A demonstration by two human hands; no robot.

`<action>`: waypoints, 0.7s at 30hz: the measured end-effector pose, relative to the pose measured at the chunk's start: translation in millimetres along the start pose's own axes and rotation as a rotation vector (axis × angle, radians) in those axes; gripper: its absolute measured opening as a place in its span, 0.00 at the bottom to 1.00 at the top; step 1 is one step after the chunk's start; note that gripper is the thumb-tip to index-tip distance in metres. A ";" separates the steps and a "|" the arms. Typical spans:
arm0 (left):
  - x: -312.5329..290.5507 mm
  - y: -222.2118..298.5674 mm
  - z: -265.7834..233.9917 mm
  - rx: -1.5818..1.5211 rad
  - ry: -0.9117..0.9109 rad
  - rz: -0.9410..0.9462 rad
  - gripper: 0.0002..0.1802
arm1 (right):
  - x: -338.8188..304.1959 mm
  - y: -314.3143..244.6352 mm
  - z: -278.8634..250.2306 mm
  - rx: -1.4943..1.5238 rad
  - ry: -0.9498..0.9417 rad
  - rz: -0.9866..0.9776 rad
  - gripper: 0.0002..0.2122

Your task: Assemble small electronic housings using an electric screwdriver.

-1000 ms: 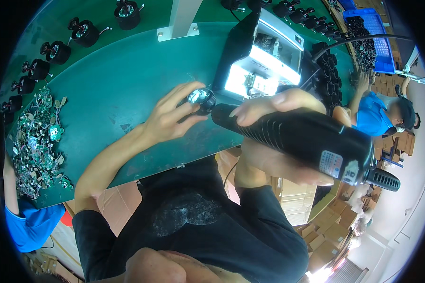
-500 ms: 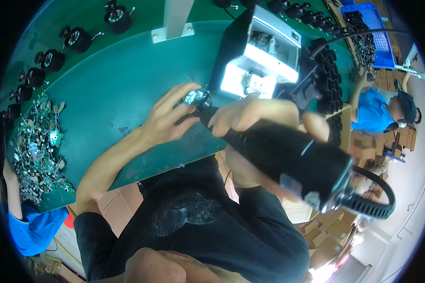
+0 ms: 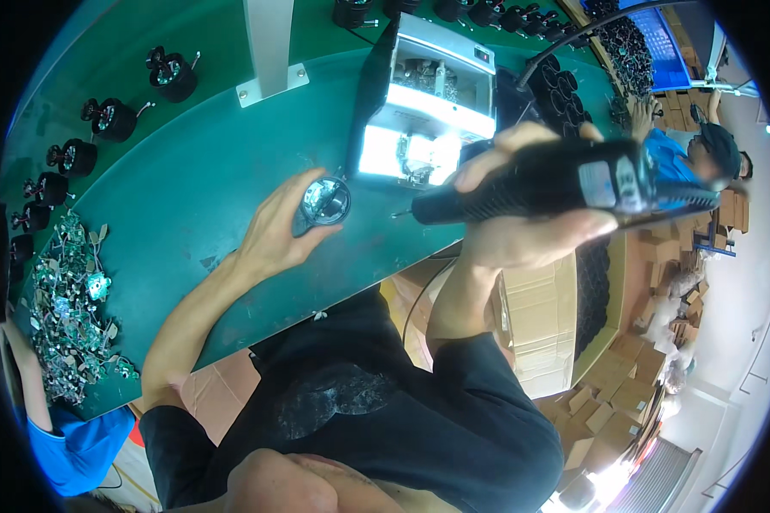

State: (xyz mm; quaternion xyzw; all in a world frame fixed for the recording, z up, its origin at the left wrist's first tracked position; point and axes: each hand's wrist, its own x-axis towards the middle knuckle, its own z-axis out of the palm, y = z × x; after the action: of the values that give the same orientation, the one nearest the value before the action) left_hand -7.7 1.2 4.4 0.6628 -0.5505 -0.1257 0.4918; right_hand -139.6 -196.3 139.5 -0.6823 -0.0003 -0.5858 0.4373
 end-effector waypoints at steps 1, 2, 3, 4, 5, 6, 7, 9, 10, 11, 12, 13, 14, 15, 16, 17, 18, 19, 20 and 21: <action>0.0 -0.4 0.2 0.005 0.001 0.016 0.36 | -3.6 -1.2 0.3 0.053 0.011 0.012 0.34; -0.1 -0.9 0.4 0.009 0.001 0.032 0.37 | -7.0 -2.5 0.9 0.105 0.022 0.024 0.34; -0.1 -1.3 0.6 0.014 0.001 0.047 0.38 | -9.2 -3.4 2.1 0.158 0.032 0.037 0.35; -2.0 -0.7 0.3 0.014 -0.001 0.041 0.38 | -10.9 -7.1 5.0 0.160 0.034 0.044 0.35; -3.3 0.0 -0.1 0.028 -0.010 0.078 0.38 | -9.8 -12.4 9.6 0.189 0.026 0.025 0.35; -2.0 -0.2 -0.7 0.042 -0.016 0.117 0.38 | -6.0 -16.4 15.1 0.219 0.017 0.003 0.35; -0.9 -0.5 -1.2 0.056 -0.022 0.156 0.38 | -2.8 -19.4 20.3 0.250 0.007 -0.019 0.35; -0.2 -1.3 -1.1 0.072 -0.023 0.189 0.39 | -3.0 -19.4 26.9 0.285 -0.007 -0.037 0.35; -0.2 -2.0 -0.4 0.066 -0.025 0.194 0.39 | -4.1 -18.5 29.5 0.311 -0.017 -0.038 0.35; -0.4 -2.7 0.1 0.059 -0.027 0.198 0.39 | -5.2 -17.5 32.3 0.337 -0.028 -0.039 0.36; -0.8 -3.3 0.6 0.053 -0.029 0.202 0.39 | -6.2 -16.6 35.3 0.363 -0.040 -0.040 0.36; -1.6 -3.5 0.7 0.047 -0.030 0.207 0.40 | -7.2 -15.7 38.5 0.390 -0.051 -0.041 0.36; -1.7 -3.3 0.4 0.047 -0.026 0.203 0.40 | -8.0 -14.9 42.0 0.393 -0.056 -0.038 0.36; -1.5 -2.6 -0.6 0.050 -0.031 0.205 0.40 | -8.9 -13.9 45.8 0.400 -0.049 -0.026 0.36; -1.1 -1.7 -1.8 0.054 -0.036 0.208 0.40 | -9.8 -12.9 49.5 0.407 -0.043 -0.014 0.36; -0.7 -1.0 -2.7 0.057 -0.042 0.211 0.39 | -10.4 -12.0 52.6 0.413 -0.036 -0.002 0.37; -0.5 -0.8 -2.9 0.060 -0.048 0.215 0.39 | -10.7 -11.2 54.5 0.418 -0.029 0.009 0.37; -0.9 -1.0 -2.5 0.060 -0.045 0.211 0.39 | -11.1 -10.5 55.7 0.420 -0.032 0.012 0.37; -1.2 -1.4 -1.8 0.056 -0.027 0.206 0.39 | -11.7 -9.6 56.5 0.420 -0.030 0.016 0.37; -1.5 -1.8 -1.0 0.052 -0.010 0.201 0.39 | -12.4 -8.7 57.0 0.419 -0.027 0.021 0.37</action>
State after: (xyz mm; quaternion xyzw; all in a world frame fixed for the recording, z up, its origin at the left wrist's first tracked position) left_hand -6.5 2.9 2.9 0.6163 -0.6196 -0.0647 0.4817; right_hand -102.4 -150.6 138.7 -0.5841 -0.1208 -0.5594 0.5757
